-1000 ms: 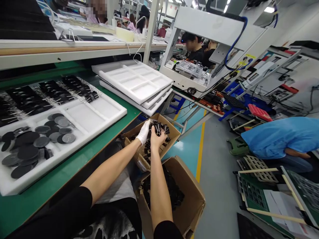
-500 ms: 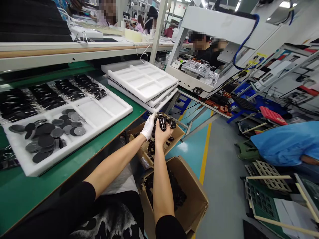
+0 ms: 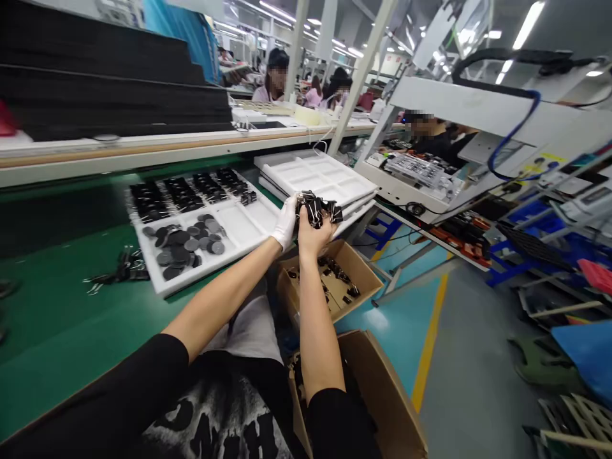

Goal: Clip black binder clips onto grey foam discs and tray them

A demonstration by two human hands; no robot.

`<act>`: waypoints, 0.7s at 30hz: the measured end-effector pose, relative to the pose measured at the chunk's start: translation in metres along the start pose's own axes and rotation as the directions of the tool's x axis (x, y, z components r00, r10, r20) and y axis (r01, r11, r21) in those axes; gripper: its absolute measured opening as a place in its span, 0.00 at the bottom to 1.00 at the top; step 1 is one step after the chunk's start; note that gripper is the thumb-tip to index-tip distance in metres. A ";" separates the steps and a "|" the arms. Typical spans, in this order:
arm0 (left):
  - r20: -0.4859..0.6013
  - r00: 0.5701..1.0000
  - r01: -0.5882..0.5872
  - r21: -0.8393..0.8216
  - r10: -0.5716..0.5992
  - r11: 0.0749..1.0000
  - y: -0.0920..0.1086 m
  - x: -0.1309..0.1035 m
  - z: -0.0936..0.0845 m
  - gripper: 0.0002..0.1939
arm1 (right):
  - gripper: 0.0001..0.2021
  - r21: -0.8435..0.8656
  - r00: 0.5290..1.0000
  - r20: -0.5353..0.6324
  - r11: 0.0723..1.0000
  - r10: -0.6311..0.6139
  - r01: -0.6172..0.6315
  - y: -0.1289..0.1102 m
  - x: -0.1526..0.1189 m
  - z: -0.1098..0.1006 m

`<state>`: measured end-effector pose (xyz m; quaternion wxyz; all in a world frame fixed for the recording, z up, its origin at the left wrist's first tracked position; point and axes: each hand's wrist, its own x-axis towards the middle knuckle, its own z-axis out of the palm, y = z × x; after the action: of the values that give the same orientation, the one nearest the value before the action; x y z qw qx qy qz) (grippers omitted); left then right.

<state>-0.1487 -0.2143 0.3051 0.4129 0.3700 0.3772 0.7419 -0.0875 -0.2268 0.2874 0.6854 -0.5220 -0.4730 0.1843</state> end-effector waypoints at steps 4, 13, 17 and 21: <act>-0.154 0.967 -0.193 0.088 0.204 0.977 0.059 0.016 -0.077 0.17 | 0.28 0.134 0.986 0.164 0.991 -0.033 0.011 -0.053 -0.046 0.062; -0.447 0.684 -0.341 0.503 0.577 0.794 0.183 -0.068 -0.319 0.15 | 0.27 0.386 0.753 0.648 0.901 -0.114 -0.196 -0.155 -0.264 0.142; -0.501 0.573 -0.275 0.628 0.649 0.728 0.205 -0.134 -0.388 0.18 | 0.24 0.405 0.638 0.752 0.880 -0.166 -0.248 -0.169 -0.345 0.139; -0.505 0.530 -0.232 0.686 0.681 0.689 0.204 -0.171 -0.422 0.19 | 0.21 0.384 0.528 0.825 0.884 -0.199 -0.267 -0.162 -0.381 0.137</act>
<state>-0.5143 -0.5504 0.2542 -0.1175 0.2308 0.5839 0.7695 -0.4264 -0.4999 0.2591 0.4682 -0.1943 -0.6754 0.5356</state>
